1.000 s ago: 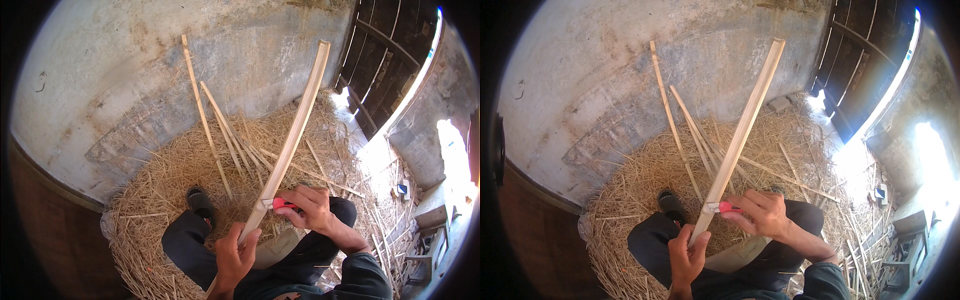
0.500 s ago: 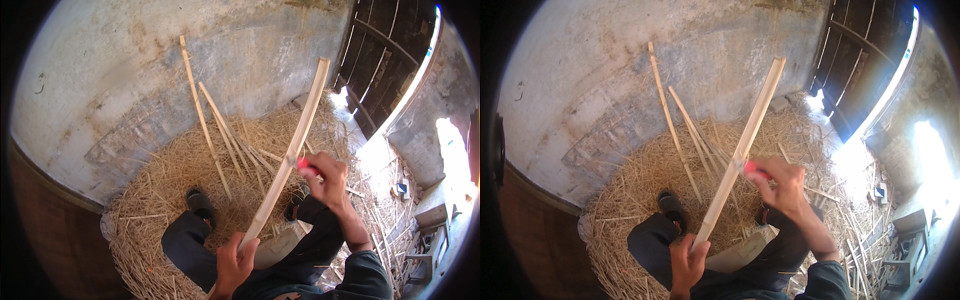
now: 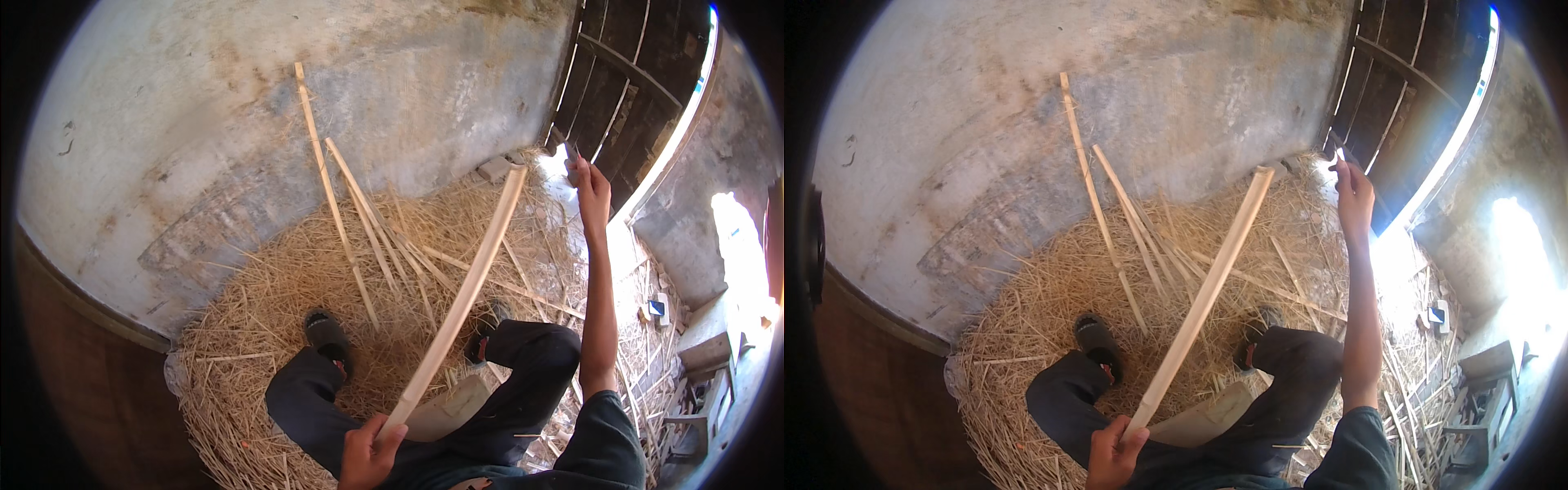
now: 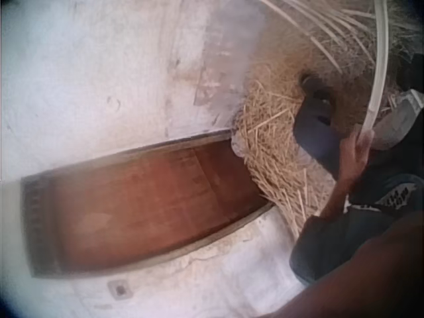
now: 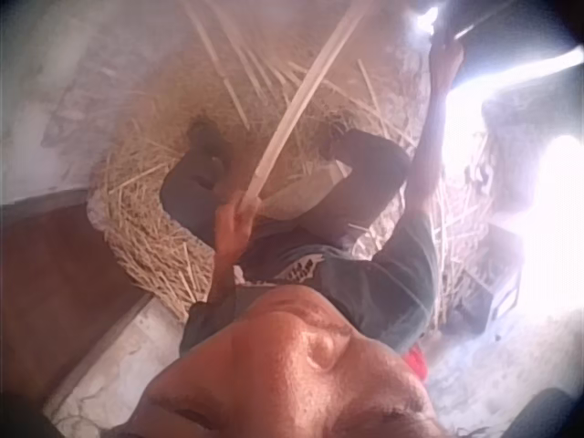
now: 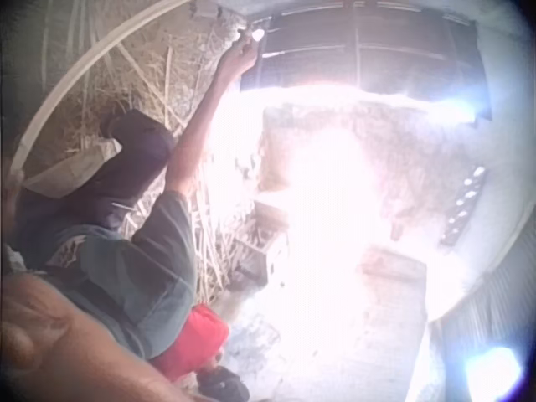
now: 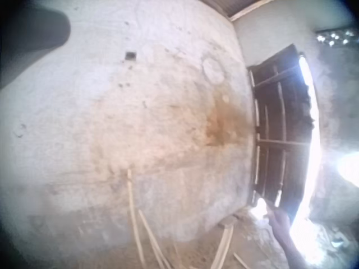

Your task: The person sits on a bed of straw and uses a red utility knife to shave thin strips off a long wooden stick. They repeatedly rotate the stick and pull the knife along its length to remove the outer layer, creating a pile of wood shavings on the floor.

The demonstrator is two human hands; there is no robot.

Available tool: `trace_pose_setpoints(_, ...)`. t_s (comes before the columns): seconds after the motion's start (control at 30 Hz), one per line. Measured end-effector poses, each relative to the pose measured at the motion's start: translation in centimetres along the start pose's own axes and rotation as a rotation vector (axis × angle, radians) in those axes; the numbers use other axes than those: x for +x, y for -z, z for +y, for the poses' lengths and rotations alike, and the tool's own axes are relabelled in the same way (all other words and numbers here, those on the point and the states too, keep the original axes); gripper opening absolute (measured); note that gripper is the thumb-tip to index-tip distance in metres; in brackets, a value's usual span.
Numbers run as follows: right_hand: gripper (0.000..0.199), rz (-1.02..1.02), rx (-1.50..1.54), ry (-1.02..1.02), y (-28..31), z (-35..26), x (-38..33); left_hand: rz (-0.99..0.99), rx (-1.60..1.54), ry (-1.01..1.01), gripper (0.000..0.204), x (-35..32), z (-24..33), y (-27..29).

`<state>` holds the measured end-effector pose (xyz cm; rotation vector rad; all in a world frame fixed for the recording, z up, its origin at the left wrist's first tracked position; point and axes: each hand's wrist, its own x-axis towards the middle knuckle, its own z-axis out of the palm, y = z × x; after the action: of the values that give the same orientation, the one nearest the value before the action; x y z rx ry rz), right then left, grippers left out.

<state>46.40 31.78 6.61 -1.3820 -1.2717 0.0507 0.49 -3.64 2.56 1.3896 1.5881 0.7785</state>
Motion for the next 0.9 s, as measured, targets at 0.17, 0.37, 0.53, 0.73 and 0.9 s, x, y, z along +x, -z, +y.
trace_pose_setpoints(0.17,0.040,-0.303,-0.045,0.008,-0.5,-5.3,-6.8,0.097,-0.132,0.033,0.023,2.6,1.4,-0.2)
trace_pose_setpoints(0.37,0.026,-0.494,0.145,0.428,-1.0,-12.7,-17.9,0.109,-0.264,-0.044,0.014,5.2,3.5,-1.3)
trace_pose_setpoints(0.53,0.032,-0.584,0.088,0.615,-0.4,-15.9,-21.2,0.138,-0.256,-0.125,0.013,5.9,4.4,-2.1)
trace_pose_setpoints(0.73,0.034,-0.593,0.087,0.635,-0.8,-16.6,-22.1,0.160,-0.224,-0.153,0.015,5.8,5.5,-2.3)
trace_pose_setpoints(0.9,0.034,-0.583,0.045,0.650,-0.8,-17.5,-21.8,0.181,-0.195,-0.167,0.019,5.8,5.1,-2.4)
